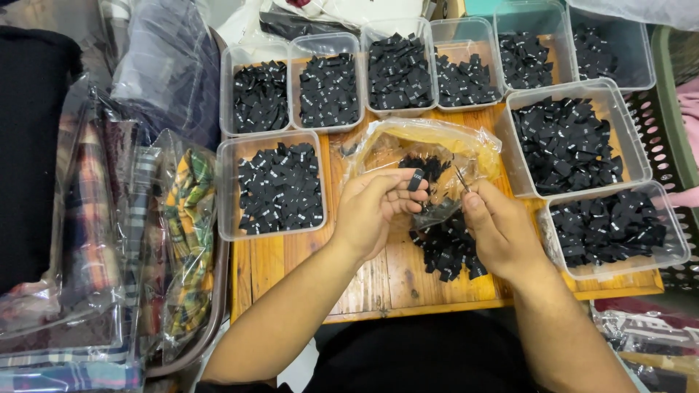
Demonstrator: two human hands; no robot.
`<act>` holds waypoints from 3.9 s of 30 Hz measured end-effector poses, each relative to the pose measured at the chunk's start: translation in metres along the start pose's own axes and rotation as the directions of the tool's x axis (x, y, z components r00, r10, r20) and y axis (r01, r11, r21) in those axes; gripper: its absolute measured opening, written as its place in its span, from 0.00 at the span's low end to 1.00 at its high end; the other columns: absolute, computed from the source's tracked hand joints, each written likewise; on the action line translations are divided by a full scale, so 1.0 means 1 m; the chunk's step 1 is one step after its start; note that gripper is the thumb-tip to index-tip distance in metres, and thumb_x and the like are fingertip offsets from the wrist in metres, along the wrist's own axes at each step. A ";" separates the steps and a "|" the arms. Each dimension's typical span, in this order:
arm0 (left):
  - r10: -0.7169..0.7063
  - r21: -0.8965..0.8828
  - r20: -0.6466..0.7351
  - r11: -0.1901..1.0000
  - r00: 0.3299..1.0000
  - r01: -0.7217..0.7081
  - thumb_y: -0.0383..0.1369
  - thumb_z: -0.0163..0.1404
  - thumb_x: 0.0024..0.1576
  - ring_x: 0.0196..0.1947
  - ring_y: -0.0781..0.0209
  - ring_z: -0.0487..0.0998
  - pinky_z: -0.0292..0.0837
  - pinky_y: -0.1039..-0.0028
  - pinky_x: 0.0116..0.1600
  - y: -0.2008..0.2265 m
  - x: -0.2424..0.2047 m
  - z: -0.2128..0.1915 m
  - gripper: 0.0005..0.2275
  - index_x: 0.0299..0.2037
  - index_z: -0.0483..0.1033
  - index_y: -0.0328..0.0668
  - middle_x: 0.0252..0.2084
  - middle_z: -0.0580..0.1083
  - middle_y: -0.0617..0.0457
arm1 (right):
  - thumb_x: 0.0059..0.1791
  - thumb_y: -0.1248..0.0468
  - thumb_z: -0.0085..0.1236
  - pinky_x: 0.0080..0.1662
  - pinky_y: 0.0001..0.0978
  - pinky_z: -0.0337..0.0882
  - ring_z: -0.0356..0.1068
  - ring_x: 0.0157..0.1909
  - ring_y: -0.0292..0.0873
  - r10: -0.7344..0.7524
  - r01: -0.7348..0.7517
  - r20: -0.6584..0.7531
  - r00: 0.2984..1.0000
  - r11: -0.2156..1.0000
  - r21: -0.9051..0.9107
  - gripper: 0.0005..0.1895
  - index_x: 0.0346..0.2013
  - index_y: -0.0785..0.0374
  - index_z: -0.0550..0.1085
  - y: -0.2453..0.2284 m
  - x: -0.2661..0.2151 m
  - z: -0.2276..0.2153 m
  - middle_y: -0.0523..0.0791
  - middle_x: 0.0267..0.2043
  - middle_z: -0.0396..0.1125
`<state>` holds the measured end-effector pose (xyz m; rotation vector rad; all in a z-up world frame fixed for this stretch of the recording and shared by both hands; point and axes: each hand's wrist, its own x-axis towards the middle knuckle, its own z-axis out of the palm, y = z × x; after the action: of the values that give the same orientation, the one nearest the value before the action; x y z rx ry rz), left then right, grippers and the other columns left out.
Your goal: The person uses pink-handled scissors to cut small black fabric tags into smaller pieces. The cut pieces are placed into a plastic bag on the table. Multiple clear containers filled with similar black tags are arranged around the workspace.
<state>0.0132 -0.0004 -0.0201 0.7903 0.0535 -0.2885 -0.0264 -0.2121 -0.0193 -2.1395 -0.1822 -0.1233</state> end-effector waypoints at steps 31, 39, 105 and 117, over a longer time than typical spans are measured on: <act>0.246 0.987 0.000 0.156 0.969 -0.039 0.31 0.59 0.48 0.34 0.68 0.85 0.81 0.76 0.41 0.085 0.144 -0.019 0.12 0.43 0.82 0.55 0.27 0.82 0.64 | 0.55 0.56 0.49 0.30 0.38 0.67 0.64 0.21 0.45 -0.047 0.047 -0.008 0.999 0.998 -0.051 0.11 0.31 0.56 0.72 0.016 -0.011 -0.020 0.47 0.14 0.61; 0.221 0.957 0.287 -0.121 0.932 -0.265 0.25 0.51 0.54 0.44 0.49 0.83 0.79 0.60 0.47 0.082 0.153 -0.012 0.11 0.40 0.84 0.51 0.37 0.82 0.54 | 0.52 0.52 0.55 0.31 0.38 0.67 0.66 0.21 0.47 -0.002 0.001 -0.020 1.000 0.998 -0.068 0.11 0.30 0.54 0.73 0.028 -0.012 -0.021 0.48 0.14 0.60; 0.770 0.555 0.292 0.347 0.568 -0.756 0.24 0.53 0.57 0.18 0.68 0.67 0.66 0.80 0.26 0.017 0.015 0.005 0.07 0.42 0.82 0.42 0.21 0.70 0.56 | 0.44 0.60 0.67 0.41 0.43 0.72 0.76 0.36 0.52 0.444 -0.391 0.162 0.881 0.877 -0.279 0.10 0.39 0.55 0.81 -0.040 -0.015 -0.010 0.53 0.27 0.74; 0.394 0.490 0.369 0.687 0.842 -0.536 0.29 0.58 0.55 0.26 0.71 0.73 0.70 0.82 0.33 0.001 -0.019 0.036 0.04 0.38 0.82 0.43 0.27 0.77 0.56 | 0.51 0.70 0.58 0.16 0.17 0.53 0.50 0.11 0.28 0.276 -0.102 -0.114 0.954 0.658 0.746 0.05 0.37 0.68 0.71 -0.020 -0.013 0.015 0.40 0.14 0.51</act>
<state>-0.0063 -0.0209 0.0094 1.3423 -0.4887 0.1147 -0.0423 -0.1902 -0.0130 -1.2973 0.1200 -0.1323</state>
